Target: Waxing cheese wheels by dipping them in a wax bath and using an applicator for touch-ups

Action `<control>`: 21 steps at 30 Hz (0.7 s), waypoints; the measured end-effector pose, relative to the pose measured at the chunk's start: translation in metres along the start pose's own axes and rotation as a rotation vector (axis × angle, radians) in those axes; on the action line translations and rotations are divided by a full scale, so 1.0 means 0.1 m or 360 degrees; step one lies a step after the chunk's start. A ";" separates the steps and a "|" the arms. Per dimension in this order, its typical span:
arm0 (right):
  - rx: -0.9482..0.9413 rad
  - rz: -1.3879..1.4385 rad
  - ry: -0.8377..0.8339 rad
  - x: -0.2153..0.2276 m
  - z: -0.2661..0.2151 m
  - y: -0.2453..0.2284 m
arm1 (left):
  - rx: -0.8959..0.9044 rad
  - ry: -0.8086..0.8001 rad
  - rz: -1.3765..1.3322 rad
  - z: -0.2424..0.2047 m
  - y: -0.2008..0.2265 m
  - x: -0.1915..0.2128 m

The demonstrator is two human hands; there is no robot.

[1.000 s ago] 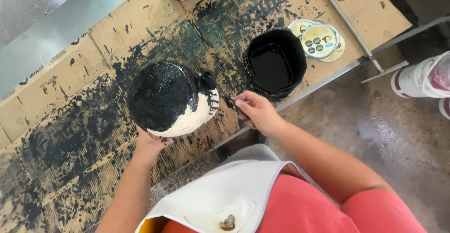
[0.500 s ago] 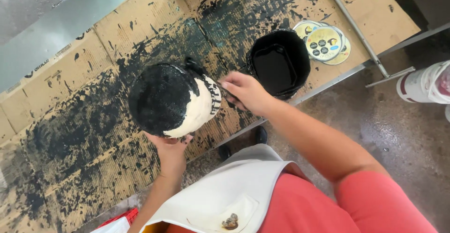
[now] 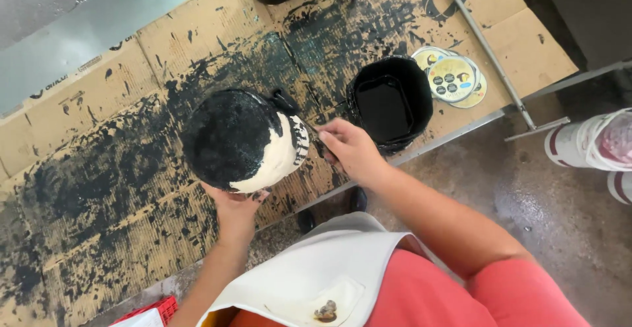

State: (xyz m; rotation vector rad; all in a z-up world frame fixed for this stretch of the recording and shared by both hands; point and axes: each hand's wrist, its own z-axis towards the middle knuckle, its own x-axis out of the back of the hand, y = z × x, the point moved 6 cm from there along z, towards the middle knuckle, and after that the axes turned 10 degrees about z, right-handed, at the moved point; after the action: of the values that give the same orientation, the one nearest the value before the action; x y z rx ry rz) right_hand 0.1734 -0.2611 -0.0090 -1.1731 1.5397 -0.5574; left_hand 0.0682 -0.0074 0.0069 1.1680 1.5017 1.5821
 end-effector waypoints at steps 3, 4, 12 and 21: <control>0.0063 -0.0487 0.0053 0.12 -0.43 -0.08 | -0.0058 0.0077 -0.0039 0.07 -0.04 0.01; -0.0049 -0.0448 0.0082 0.11 -0.66 -0.11 | -0.0057 0.0048 0.0012 0.07 0.05 0.00; 0.0171 -0.0389 0.0029 -0.21 -0.14 -0.38 | -0.0099 -0.0011 -0.0010 0.04 0.24 -0.04; 0.0260 -0.1154 0.0182 -0.14 -0.98 -0.50 | -0.0043 0.0003 0.0083 0.07 0.37 -0.01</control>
State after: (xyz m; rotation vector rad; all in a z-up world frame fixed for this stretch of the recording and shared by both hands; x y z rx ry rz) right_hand 0.1014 -0.2910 0.0698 -1.5835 1.0987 -1.2193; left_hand 0.0793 -0.0104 0.0432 1.1996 1.4575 1.6336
